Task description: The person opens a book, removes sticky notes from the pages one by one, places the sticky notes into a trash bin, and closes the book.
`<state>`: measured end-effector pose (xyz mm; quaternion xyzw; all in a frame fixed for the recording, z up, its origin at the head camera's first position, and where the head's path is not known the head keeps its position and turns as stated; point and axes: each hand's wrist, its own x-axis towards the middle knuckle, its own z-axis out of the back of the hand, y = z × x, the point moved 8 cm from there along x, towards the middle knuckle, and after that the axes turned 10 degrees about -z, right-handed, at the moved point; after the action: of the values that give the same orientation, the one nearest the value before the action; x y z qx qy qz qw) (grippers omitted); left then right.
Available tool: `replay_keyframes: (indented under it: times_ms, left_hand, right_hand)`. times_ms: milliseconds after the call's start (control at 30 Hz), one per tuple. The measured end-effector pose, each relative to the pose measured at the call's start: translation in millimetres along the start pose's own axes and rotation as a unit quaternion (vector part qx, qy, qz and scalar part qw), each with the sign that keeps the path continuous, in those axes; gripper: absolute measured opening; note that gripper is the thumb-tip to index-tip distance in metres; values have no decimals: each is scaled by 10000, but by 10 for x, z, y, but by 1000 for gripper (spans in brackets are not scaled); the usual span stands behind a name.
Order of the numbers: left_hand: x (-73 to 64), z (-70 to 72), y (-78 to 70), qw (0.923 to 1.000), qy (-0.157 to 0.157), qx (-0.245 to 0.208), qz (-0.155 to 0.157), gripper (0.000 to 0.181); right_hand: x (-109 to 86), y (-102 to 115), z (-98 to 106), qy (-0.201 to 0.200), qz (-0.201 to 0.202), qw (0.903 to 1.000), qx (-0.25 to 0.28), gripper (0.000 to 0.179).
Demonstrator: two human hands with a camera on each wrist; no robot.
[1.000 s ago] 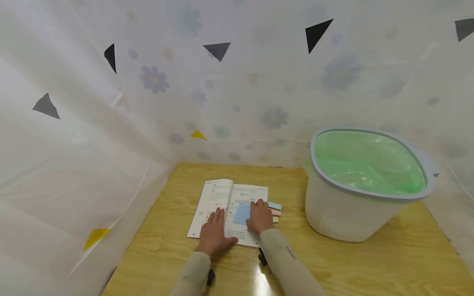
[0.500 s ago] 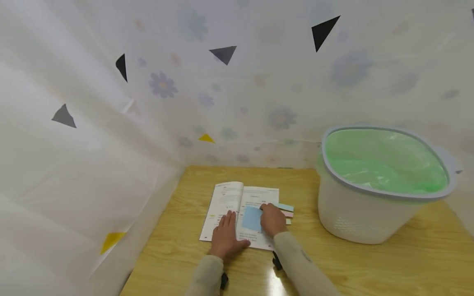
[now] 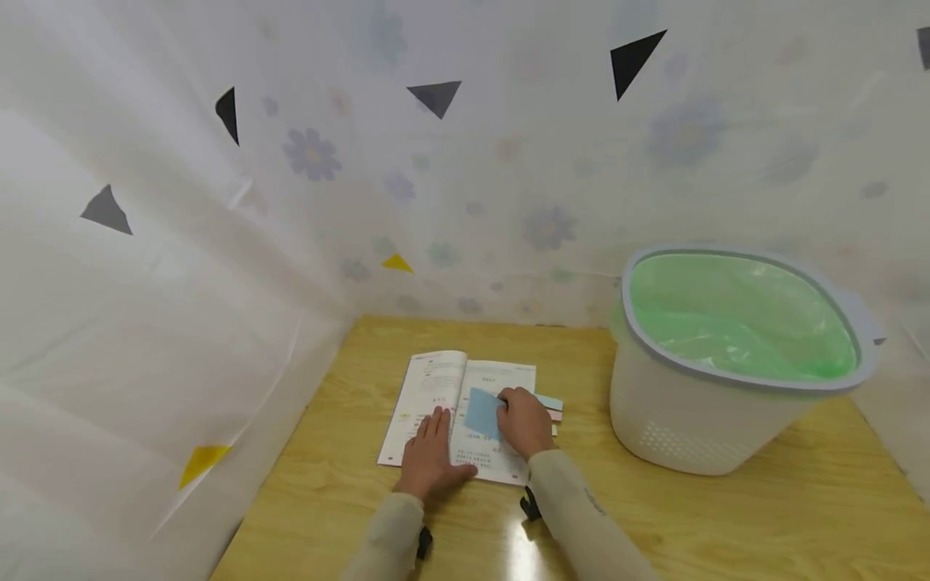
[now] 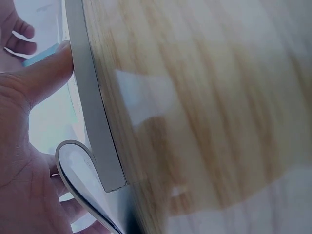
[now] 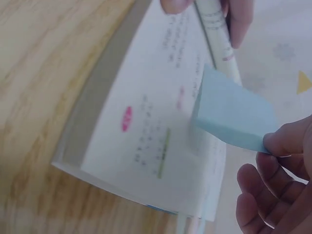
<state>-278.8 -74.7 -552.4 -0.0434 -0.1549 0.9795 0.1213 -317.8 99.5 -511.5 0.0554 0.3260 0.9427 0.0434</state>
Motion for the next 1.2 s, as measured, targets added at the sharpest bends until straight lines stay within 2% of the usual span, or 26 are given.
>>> replay_keyframes:
  times_ms: [233, 400, 567, 800, 967, 1067, 1133, 1200]
  left_hand:
    - [-18, 6, 19, 9999, -115, 73, -13, 113]
    - [2, -73, -66, 9999, -66, 56, -91, 112]
    - [15, -125, -123, 9998, -77, 3, -171, 111]
    - [14, -92, -110, 9998, -135, 34, -145, 111]
    - [5, -72, -104, 9998, -150, -38, -104, 112]
    - [9, -64, -106, 9998, -161, -60, -93, 112]
    - [12, -64, -112, 9998, -149, -111, -90, 112]
    - [13, -71, -118, 9997, -128, -173, -95, 112]
  right_hand:
    - [-59, 158, 254, -250, 379, 9982, 394, 17]
    - [-199, 295, 723, -813, 912, 9918, 386, 15]
    - [-416, 462, 1364, -1685, 1491, 9720, 676, 14]
    - [-712, 700, 2165, -2804, 2122, 9309, 987, 18]
    - [-775, 558, 2650, -3433, 1883, 9062, 1596, 18]
    - [-795, 362, 2920, -3780, 1522, 8896, 2066, 15]
    - [-826, 228, 3092, -4064, 1194, 8806, 2125, 16]
    - [-862, 98, 3246, -4307, 803, 8763, 2002, 20]
